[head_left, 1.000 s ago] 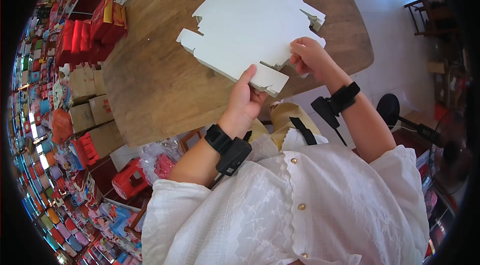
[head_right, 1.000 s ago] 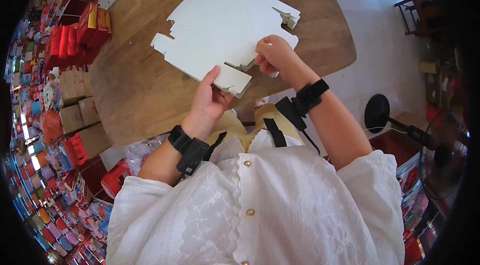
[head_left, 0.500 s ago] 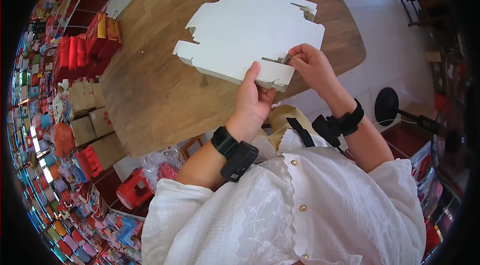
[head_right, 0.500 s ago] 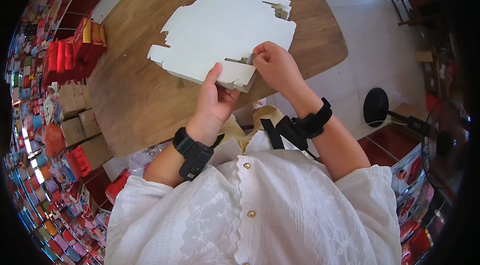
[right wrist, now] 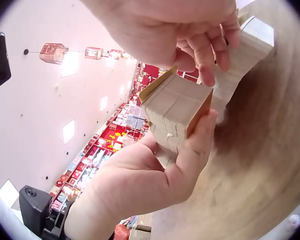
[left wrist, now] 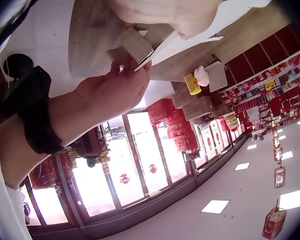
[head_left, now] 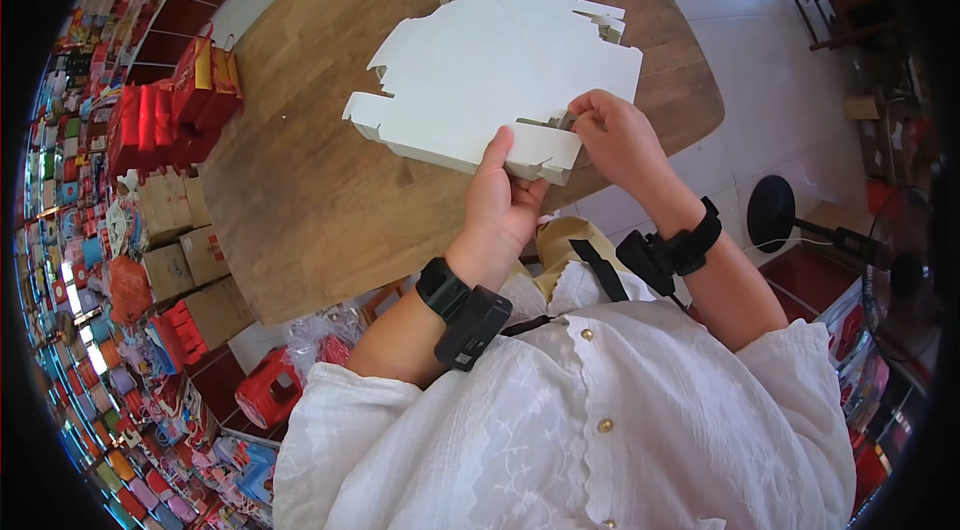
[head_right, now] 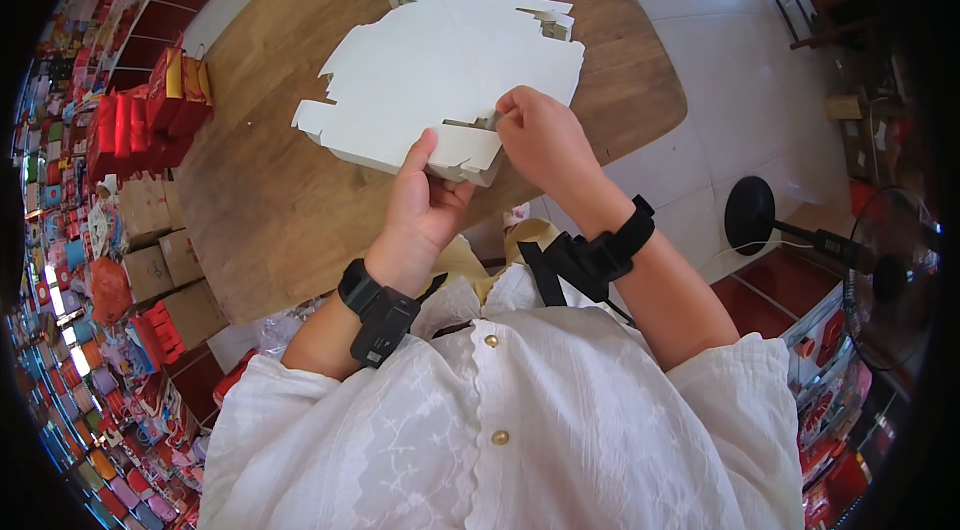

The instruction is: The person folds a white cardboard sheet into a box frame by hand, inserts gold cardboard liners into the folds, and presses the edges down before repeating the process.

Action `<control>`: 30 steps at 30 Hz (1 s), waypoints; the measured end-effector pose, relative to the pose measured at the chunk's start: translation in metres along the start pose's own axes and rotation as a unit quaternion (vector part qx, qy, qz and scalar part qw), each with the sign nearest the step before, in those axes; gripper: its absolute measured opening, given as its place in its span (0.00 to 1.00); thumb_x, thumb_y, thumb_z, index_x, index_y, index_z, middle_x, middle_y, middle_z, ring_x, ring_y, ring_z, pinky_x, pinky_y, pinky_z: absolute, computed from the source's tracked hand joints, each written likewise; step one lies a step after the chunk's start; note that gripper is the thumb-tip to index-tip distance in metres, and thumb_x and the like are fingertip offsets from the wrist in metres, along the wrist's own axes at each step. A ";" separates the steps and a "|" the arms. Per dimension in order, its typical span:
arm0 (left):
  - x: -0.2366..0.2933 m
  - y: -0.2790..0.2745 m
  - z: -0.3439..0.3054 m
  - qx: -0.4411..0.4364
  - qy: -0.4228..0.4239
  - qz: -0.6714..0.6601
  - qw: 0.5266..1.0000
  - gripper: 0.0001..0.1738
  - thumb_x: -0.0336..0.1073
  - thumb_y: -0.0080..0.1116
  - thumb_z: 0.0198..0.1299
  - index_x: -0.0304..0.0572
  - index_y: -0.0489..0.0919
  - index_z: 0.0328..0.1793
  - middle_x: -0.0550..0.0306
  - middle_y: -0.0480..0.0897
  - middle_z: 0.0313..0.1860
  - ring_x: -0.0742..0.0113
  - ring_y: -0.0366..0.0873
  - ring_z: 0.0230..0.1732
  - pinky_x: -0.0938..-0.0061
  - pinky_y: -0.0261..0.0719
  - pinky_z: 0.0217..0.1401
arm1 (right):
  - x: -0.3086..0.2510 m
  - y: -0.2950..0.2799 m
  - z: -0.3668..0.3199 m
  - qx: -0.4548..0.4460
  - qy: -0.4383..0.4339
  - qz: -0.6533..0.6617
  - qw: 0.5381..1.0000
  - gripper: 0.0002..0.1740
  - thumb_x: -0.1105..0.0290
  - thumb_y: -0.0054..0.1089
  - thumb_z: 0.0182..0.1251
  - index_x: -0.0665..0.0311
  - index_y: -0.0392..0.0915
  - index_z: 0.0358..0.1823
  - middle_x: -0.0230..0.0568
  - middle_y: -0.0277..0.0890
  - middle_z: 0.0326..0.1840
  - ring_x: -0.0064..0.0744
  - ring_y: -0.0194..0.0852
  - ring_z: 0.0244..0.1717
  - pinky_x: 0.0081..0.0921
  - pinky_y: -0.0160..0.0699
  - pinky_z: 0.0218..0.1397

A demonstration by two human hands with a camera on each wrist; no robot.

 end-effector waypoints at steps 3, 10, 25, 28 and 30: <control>0.001 0.000 -0.001 0.004 0.000 -0.006 1.000 0.21 0.39 0.64 0.66 0.42 0.73 0.61 0.55 0.80 0.58 0.58 0.80 0.59 0.59 0.83 0.64 | -0.008 -0.001 -0.001 -0.001 -0.022 -0.067 0.998 0.13 0.70 0.51 0.63 0.69 0.80 0.44 0.57 0.82 0.38 0.56 0.82 0.44 0.41 0.79 0.49; 0.002 0.002 -0.004 0.004 -0.006 0.005 1.000 0.20 0.40 0.64 0.66 0.42 0.74 0.60 0.55 0.81 0.57 0.60 0.81 0.59 0.61 0.84 0.63 | -0.007 0.000 0.001 0.018 -0.058 -0.089 0.994 0.13 0.70 0.55 0.63 0.69 0.80 0.45 0.54 0.82 0.35 0.54 0.82 0.40 0.41 0.79 0.45; 0.010 0.020 -0.011 0.002 0.016 -0.014 1.000 0.16 0.37 0.65 0.65 0.43 0.75 0.55 0.58 0.82 0.53 0.61 0.83 0.53 0.62 0.87 0.57 | 0.000 0.002 -0.009 0.053 -0.060 0.024 0.996 0.15 0.73 0.53 0.67 0.72 0.77 0.53 0.49 0.81 0.35 0.39 0.80 0.37 0.32 0.78 0.44; 0.012 0.020 -0.010 -0.003 0.021 -0.013 1.000 0.17 0.37 0.65 0.65 0.43 0.75 0.56 0.58 0.82 0.53 0.60 0.83 0.54 0.61 0.87 0.57 | 0.015 0.006 -0.010 0.021 -0.023 0.099 0.995 0.16 0.73 0.53 0.68 0.73 0.76 0.54 0.43 0.81 0.36 0.30 0.79 0.38 0.28 0.77 0.44; 0.013 0.019 -0.011 0.002 0.025 -0.012 1.000 0.17 0.37 0.65 0.65 0.43 0.75 0.56 0.58 0.82 0.54 0.60 0.83 0.54 0.60 0.87 0.58 | 0.021 0.001 -0.012 0.020 -0.017 0.156 0.987 0.16 0.73 0.53 0.69 0.73 0.77 0.55 0.39 0.81 0.37 0.25 0.79 0.39 0.26 0.76 0.43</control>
Point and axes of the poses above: each hand's wrist, its own z-axis towards the middle knuckle, its own y-axis out of the palm, x = y × z, the point moved 7 cm from there along z, towards the middle knuckle
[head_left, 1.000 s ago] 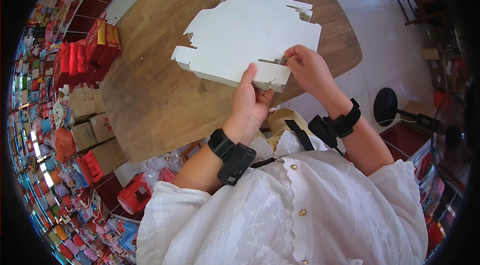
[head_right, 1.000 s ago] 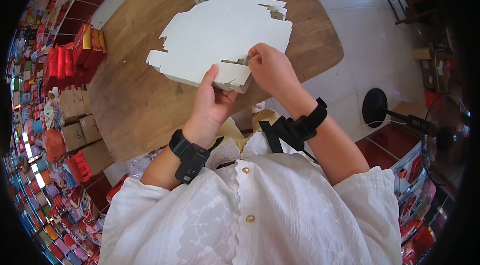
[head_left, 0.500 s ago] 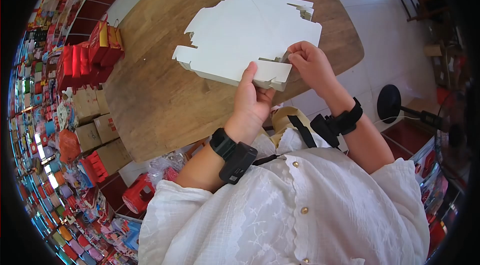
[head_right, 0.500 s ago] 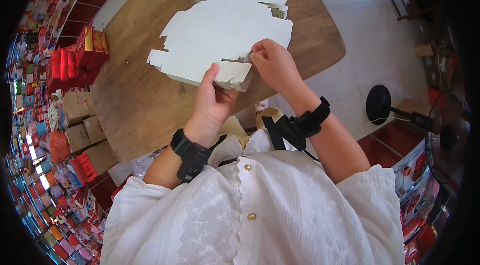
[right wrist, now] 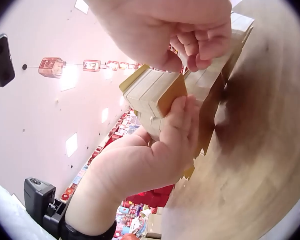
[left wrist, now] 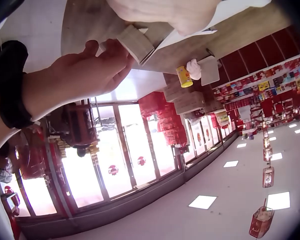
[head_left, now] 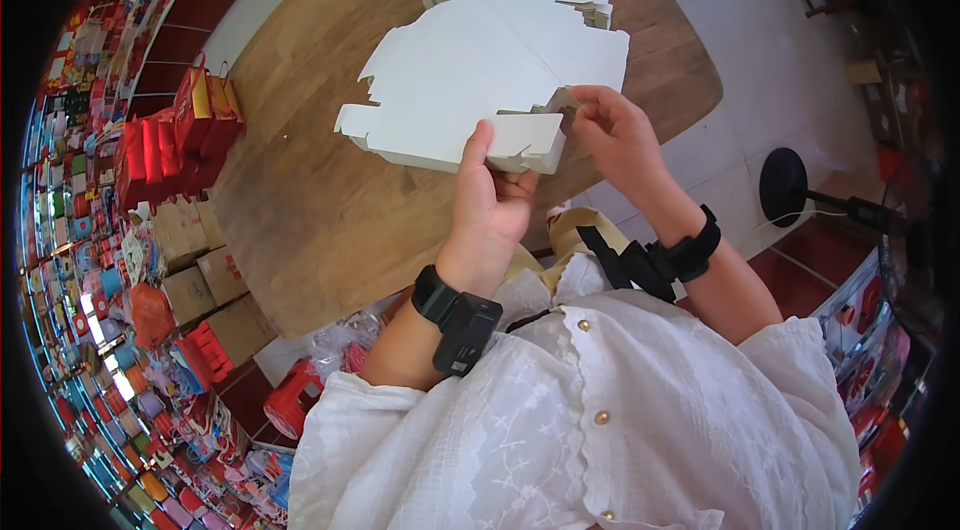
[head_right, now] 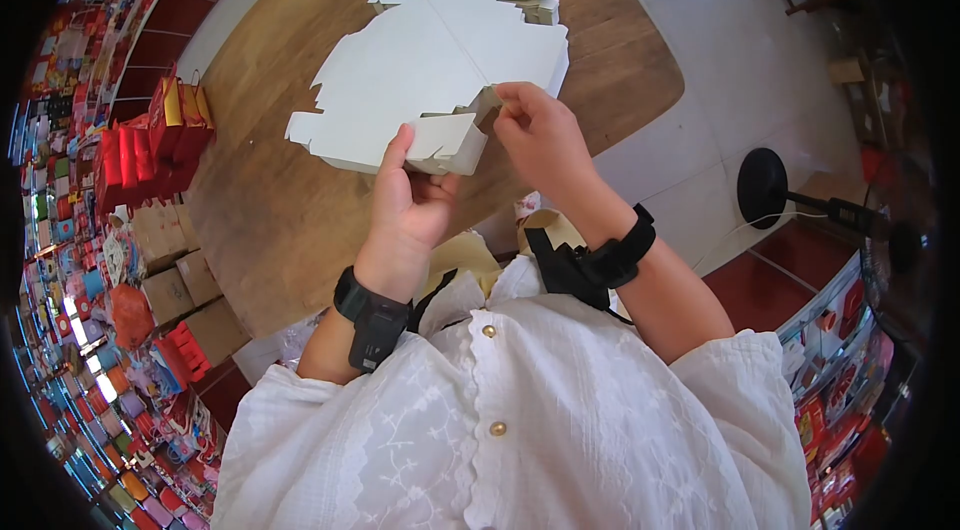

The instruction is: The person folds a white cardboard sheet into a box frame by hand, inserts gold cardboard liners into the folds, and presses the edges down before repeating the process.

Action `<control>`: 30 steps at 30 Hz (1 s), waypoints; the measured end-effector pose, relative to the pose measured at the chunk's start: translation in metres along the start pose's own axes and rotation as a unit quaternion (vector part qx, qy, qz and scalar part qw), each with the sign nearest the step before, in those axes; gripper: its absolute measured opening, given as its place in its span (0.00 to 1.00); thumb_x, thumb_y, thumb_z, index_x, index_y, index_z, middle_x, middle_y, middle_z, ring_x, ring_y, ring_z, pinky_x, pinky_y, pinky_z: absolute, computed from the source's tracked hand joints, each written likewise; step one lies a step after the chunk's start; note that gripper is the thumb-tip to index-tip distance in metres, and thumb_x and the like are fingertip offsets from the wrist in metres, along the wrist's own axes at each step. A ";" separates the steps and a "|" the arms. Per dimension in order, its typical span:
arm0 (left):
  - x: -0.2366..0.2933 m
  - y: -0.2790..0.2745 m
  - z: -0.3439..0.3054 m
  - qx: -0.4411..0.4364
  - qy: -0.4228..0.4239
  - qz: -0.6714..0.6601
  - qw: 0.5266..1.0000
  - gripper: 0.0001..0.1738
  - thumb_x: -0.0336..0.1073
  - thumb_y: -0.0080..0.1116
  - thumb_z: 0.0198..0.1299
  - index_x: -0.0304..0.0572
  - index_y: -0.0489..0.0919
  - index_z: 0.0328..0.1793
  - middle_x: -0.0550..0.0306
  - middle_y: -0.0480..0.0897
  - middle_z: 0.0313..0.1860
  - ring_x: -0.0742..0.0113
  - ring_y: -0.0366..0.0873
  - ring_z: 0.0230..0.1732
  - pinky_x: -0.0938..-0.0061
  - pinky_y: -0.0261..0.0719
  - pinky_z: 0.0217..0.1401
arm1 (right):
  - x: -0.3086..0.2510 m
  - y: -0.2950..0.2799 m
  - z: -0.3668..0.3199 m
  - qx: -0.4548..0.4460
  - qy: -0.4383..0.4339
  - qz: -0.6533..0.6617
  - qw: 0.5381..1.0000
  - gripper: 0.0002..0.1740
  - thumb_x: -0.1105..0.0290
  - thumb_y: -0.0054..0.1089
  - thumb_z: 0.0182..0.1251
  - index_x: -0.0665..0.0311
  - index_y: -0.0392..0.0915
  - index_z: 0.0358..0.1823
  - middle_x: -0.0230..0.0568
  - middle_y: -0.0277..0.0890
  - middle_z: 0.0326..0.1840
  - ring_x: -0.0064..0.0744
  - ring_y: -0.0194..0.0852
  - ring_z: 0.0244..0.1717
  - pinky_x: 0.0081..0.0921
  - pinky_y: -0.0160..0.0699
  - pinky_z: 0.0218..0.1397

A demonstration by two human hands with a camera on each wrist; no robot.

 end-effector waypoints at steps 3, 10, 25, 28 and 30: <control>0.002 -0.001 -0.002 0.006 0.001 -0.003 1.000 0.17 0.37 0.65 0.65 0.43 0.75 0.57 0.57 0.82 0.54 0.59 0.83 0.55 0.59 0.86 0.58 | -0.003 -0.007 -0.003 -0.015 0.044 0.150 0.988 0.15 0.73 0.54 0.69 0.69 0.79 0.55 0.31 0.80 0.38 0.17 0.76 0.39 0.19 0.73 0.37; 0.003 -0.007 0.001 0.019 -0.009 0.001 1.000 0.18 0.38 0.65 0.65 0.42 0.75 0.58 0.57 0.82 0.55 0.60 0.83 0.55 0.60 0.87 0.56 | 0.020 -0.018 -0.007 0.026 0.088 0.311 0.946 0.10 0.75 0.56 0.68 0.60 0.78 0.49 0.31 0.82 0.40 0.17 0.77 0.39 0.14 0.67 0.28; 0.009 -0.004 0.001 0.006 -0.028 -0.035 0.999 0.15 0.37 0.65 0.65 0.44 0.77 0.55 0.60 0.85 0.50 0.62 0.85 0.51 0.65 0.88 0.52 | 0.034 -0.029 -0.004 0.033 0.089 0.351 0.932 0.06 0.75 0.55 0.68 0.57 0.72 0.44 0.27 0.75 0.33 0.13 0.69 0.32 0.12 0.58 0.24; 0.007 -0.005 0.002 0.008 -0.031 -0.042 0.999 0.15 0.37 0.65 0.65 0.44 0.77 0.55 0.60 0.85 0.51 0.62 0.85 0.51 0.65 0.88 0.52 | 0.040 -0.021 -0.011 0.055 0.113 0.377 0.918 0.07 0.75 0.55 0.68 0.58 0.71 0.45 0.28 0.74 0.33 0.13 0.69 0.32 0.12 0.57 0.23; 0.007 -0.002 0.001 0.008 -0.031 -0.044 0.999 0.15 0.37 0.65 0.65 0.44 0.77 0.55 0.60 0.85 0.51 0.62 0.85 0.52 0.64 0.88 0.52 | 0.042 -0.019 -0.013 0.070 0.125 0.387 0.911 0.07 0.76 0.55 0.68 0.58 0.70 0.45 0.28 0.74 0.33 0.14 0.69 0.32 0.13 0.58 0.23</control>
Point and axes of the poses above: each hand's wrist, its own z-axis towards the middle knuckle, its own y-axis out of the palm, x = y × z, the point moved 7 cm from there along z, towards the middle knuckle
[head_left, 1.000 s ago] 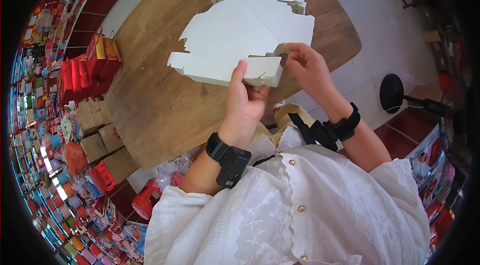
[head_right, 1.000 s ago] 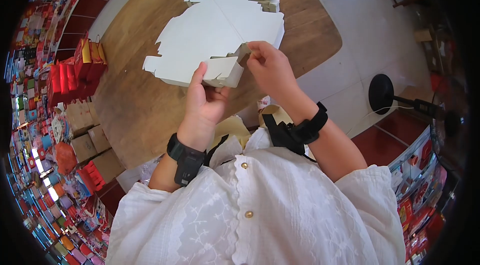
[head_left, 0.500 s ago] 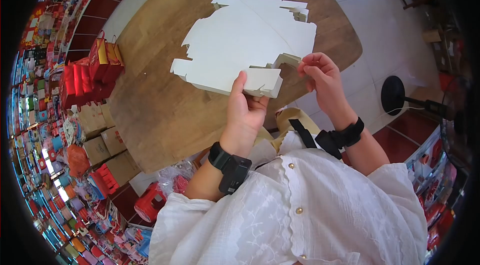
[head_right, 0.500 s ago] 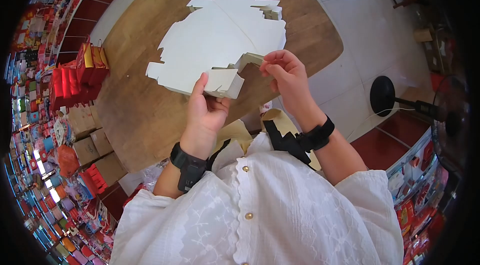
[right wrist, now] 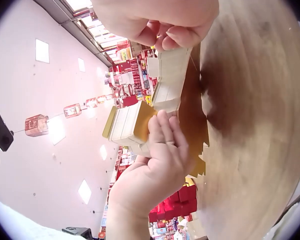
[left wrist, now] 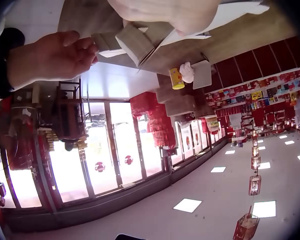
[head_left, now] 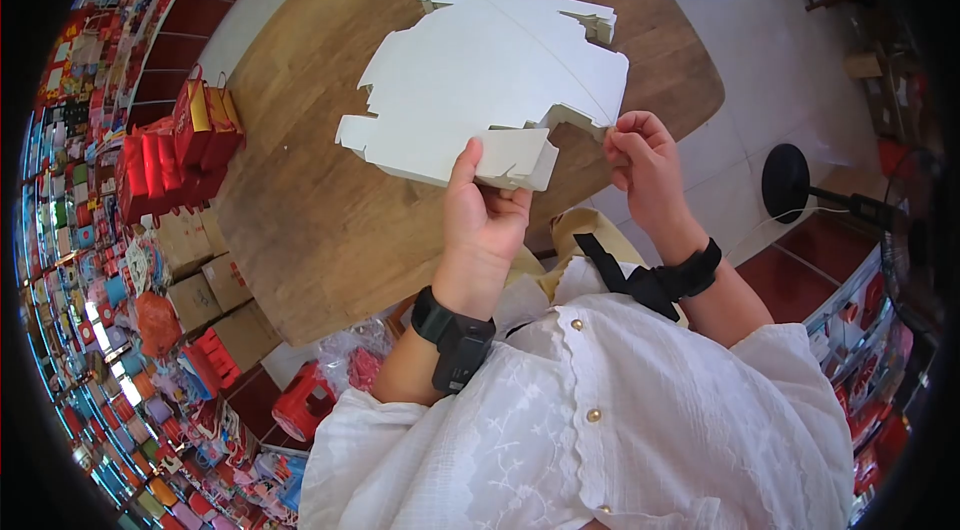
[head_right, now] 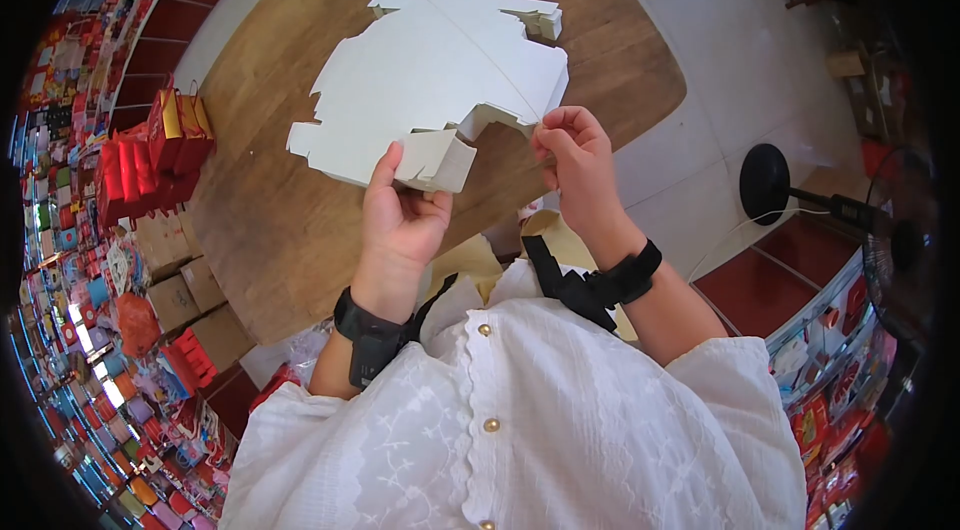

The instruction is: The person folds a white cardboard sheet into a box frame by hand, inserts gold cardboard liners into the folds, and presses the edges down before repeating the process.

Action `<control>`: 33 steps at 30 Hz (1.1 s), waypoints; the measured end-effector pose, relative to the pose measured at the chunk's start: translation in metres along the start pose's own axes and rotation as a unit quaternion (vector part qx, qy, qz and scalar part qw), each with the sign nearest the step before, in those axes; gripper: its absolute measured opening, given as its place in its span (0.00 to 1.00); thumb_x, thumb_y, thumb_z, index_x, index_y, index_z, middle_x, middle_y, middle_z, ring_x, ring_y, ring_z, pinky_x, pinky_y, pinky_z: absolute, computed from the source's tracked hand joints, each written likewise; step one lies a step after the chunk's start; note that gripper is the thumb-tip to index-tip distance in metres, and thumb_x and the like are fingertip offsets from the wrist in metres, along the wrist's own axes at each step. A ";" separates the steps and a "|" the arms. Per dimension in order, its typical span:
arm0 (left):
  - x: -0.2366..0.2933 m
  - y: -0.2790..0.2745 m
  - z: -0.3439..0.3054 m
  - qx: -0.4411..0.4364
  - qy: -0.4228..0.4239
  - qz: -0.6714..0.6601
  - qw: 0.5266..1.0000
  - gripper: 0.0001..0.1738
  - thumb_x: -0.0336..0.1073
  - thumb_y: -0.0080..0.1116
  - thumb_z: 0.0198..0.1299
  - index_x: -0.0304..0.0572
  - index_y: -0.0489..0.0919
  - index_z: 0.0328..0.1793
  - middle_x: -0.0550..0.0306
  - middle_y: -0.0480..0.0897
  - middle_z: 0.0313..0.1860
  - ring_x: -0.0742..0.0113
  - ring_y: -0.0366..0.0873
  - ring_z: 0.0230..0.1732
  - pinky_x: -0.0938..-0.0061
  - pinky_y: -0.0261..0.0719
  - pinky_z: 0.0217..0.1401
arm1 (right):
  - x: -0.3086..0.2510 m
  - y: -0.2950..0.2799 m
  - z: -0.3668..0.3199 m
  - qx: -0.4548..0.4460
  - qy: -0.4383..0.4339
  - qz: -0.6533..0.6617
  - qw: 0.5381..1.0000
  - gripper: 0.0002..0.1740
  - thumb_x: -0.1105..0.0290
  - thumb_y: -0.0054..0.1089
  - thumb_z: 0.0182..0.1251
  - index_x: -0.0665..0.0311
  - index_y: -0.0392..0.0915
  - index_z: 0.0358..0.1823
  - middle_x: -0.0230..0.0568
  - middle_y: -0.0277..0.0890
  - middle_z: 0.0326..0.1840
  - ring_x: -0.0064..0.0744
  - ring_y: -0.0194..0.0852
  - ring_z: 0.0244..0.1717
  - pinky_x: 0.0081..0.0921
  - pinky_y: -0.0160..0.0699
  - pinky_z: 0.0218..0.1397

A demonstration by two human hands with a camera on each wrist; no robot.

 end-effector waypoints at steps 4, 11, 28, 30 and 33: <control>-0.001 0.003 -0.002 0.005 -0.001 0.000 1.000 0.15 0.36 0.65 0.65 0.44 0.77 0.55 0.60 0.85 0.51 0.62 0.85 0.52 0.65 0.88 0.52 | 0.001 -0.002 -0.002 0.000 -0.005 -0.044 0.999 0.07 0.77 0.54 0.68 0.60 0.70 0.45 0.30 0.75 0.34 0.14 0.69 0.33 0.14 0.59 0.23; -0.001 0.002 -0.003 -0.001 -0.005 0.002 1.000 0.15 0.36 0.64 0.65 0.43 0.77 0.55 0.60 0.84 0.51 0.62 0.85 0.52 0.64 0.88 0.53 | 0.016 -0.006 -0.006 0.001 -0.047 -0.081 0.996 0.07 0.77 0.53 0.67 0.59 0.69 0.44 0.32 0.76 0.35 0.18 0.71 0.35 0.16 0.66 0.24; -0.001 0.011 -0.006 0.012 -0.012 -0.010 1.000 0.14 0.35 0.65 0.65 0.43 0.77 0.54 0.60 0.84 0.50 0.63 0.85 0.51 0.65 0.89 0.52 | 0.013 -0.007 -0.003 -0.011 -0.107 -0.105 0.989 0.09 0.80 0.49 0.65 0.62 0.70 0.44 0.29 0.74 0.37 0.18 0.71 0.38 0.17 0.69 0.39; -0.002 0.012 -0.006 0.012 -0.017 -0.014 1.000 0.14 0.35 0.65 0.65 0.43 0.77 0.54 0.60 0.84 0.49 0.62 0.85 0.50 0.65 0.89 0.52 | 0.011 -0.007 -0.001 -0.009 -0.142 -0.129 0.981 0.09 0.81 0.49 0.65 0.62 0.71 0.45 0.29 0.74 0.36 0.18 0.70 0.37 0.17 0.69 0.41; -0.002 0.014 -0.008 0.014 -0.012 -0.015 1.000 0.14 0.35 0.64 0.65 0.43 0.77 0.54 0.60 0.84 0.50 0.62 0.85 0.51 0.64 0.89 0.52 | 0.005 -0.009 0.000 -0.017 -0.148 -0.152 0.977 0.09 0.80 0.49 0.65 0.60 0.70 0.44 0.29 0.74 0.35 0.16 0.68 0.35 0.16 0.68 0.35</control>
Point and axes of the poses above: each hand's wrist, its own z-axis towards the middle knuckle, its own y-axis out of the palm, x = y × z, the point moved 7 cm from there along z, towards the middle knuckle
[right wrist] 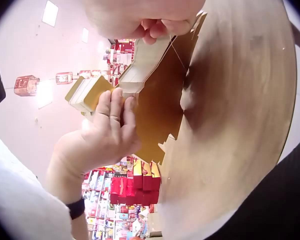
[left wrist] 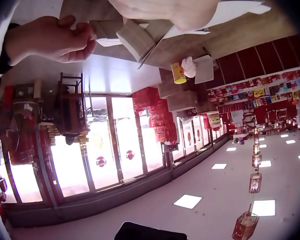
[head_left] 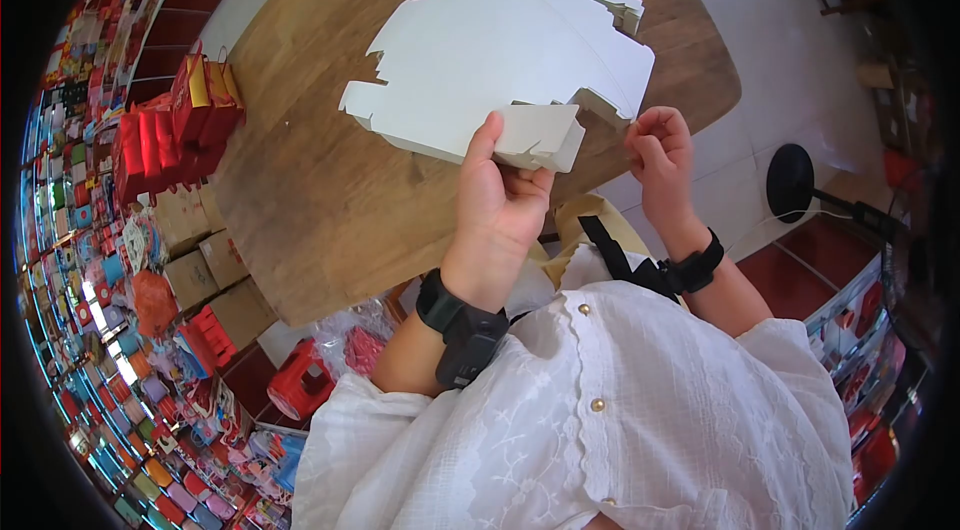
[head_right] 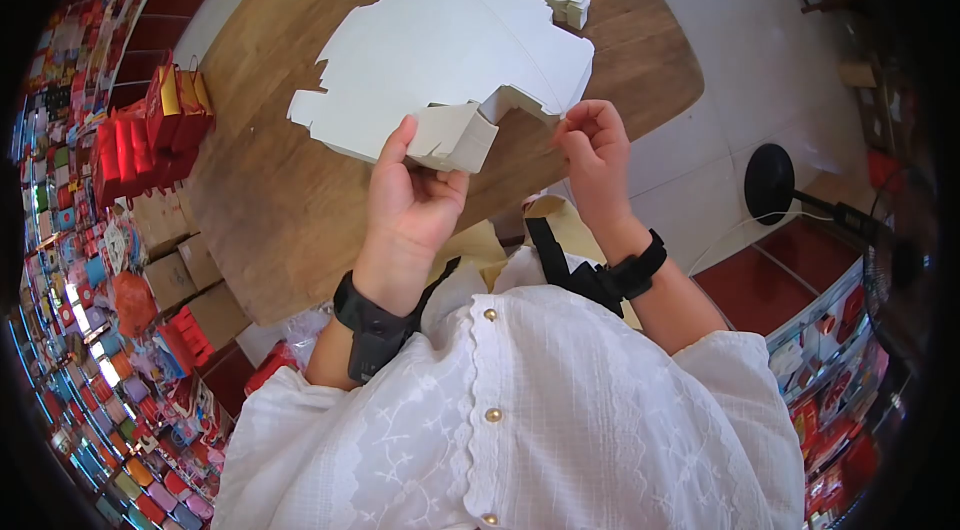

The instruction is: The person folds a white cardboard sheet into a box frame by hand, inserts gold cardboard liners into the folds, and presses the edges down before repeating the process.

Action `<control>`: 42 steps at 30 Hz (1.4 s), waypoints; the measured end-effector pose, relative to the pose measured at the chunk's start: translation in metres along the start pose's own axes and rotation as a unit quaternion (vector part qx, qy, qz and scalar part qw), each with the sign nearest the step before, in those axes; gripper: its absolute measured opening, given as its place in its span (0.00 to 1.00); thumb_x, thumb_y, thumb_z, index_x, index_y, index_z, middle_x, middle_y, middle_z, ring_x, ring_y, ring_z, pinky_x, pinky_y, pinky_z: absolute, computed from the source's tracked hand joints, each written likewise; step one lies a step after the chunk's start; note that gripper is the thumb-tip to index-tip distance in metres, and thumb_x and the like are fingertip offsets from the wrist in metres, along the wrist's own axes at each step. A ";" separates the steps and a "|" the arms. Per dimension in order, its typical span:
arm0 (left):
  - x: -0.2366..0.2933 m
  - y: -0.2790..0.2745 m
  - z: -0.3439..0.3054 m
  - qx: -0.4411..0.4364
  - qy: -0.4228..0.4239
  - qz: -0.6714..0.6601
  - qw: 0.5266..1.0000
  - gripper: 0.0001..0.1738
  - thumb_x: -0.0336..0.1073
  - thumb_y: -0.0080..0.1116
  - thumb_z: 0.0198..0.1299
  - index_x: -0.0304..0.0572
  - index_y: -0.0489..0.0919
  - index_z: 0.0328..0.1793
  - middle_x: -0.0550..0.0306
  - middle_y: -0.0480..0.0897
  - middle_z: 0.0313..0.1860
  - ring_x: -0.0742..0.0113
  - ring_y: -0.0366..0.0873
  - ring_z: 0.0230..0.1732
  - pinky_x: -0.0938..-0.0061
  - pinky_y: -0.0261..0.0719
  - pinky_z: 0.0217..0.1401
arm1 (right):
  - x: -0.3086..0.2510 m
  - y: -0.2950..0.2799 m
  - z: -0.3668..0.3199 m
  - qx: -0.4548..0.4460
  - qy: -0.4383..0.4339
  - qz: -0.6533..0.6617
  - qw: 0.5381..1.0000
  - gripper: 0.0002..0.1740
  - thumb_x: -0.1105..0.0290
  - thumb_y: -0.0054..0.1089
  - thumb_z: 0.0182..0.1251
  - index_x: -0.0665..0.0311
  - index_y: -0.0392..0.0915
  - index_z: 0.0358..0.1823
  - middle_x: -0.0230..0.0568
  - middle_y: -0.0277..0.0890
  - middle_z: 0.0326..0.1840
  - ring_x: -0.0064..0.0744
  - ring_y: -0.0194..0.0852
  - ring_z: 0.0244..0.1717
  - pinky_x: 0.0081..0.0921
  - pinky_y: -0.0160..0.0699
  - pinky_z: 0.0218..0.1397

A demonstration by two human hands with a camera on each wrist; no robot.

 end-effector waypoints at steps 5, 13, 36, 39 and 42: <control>-0.001 0.006 -0.002 0.006 0.005 0.007 1.000 0.16 0.35 0.64 0.65 0.43 0.75 0.56 0.59 0.82 0.53 0.62 0.83 0.54 0.63 0.87 0.56 | 0.003 0.005 -0.006 0.048 0.125 0.179 0.975 0.10 0.79 0.51 0.66 0.54 0.68 0.43 0.31 0.75 0.37 0.15 0.67 0.32 0.14 0.60 0.22; -0.002 0.012 -0.004 0.001 0.009 0.002 1.000 0.16 0.34 0.62 0.66 0.43 0.74 0.58 0.58 0.81 0.54 0.60 0.82 0.56 0.59 0.86 0.59 | 0.006 0.004 -0.009 0.052 0.079 0.111 0.989 0.08 0.79 0.50 0.68 0.56 0.68 0.44 0.32 0.77 0.39 0.16 0.70 0.34 0.14 0.62 0.23; 0.034 -0.047 0.019 -0.013 -0.017 0.068 0.997 0.16 0.39 0.62 0.66 0.39 0.78 0.56 0.52 0.86 0.47 0.56 0.87 0.48 0.65 0.90 0.48 | 0.018 -0.088 0.131 0.049 -0.088 -0.314 0.944 0.09 0.76 0.58 0.63 0.65 0.78 0.44 0.28 0.71 0.24 0.17 0.68 0.27 0.20 0.67 0.32; 0.043 -0.064 0.023 -0.035 -0.024 0.102 0.994 0.20 0.42 0.59 0.67 0.39 0.76 0.60 0.46 0.84 0.51 0.51 0.84 0.53 0.61 0.89 0.53 | 0.027 -0.082 0.156 0.039 -0.086 -0.366 0.926 0.09 0.72 0.60 0.65 0.65 0.81 0.45 0.34 0.76 0.26 0.23 0.70 0.27 0.23 0.70 0.33; 0.046 -0.065 0.022 -0.034 -0.032 0.114 0.992 0.21 0.43 0.58 0.67 0.37 0.76 0.60 0.46 0.85 0.50 0.49 0.84 0.52 0.57 0.86 0.55 | 0.024 -0.061 0.160 0.033 -0.080 -0.381 0.920 0.09 0.68 0.61 0.66 0.65 0.82 0.43 0.40 0.79 0.27 0.27 0.75 0.28 0.26 0.73 0.34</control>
Point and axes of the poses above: each hand's wrist, its own z-axis towards the middle knuckle, its own y-axis out of the palm, x = y × z, the point moved 7 cm from there along z, towards the middle knuckle
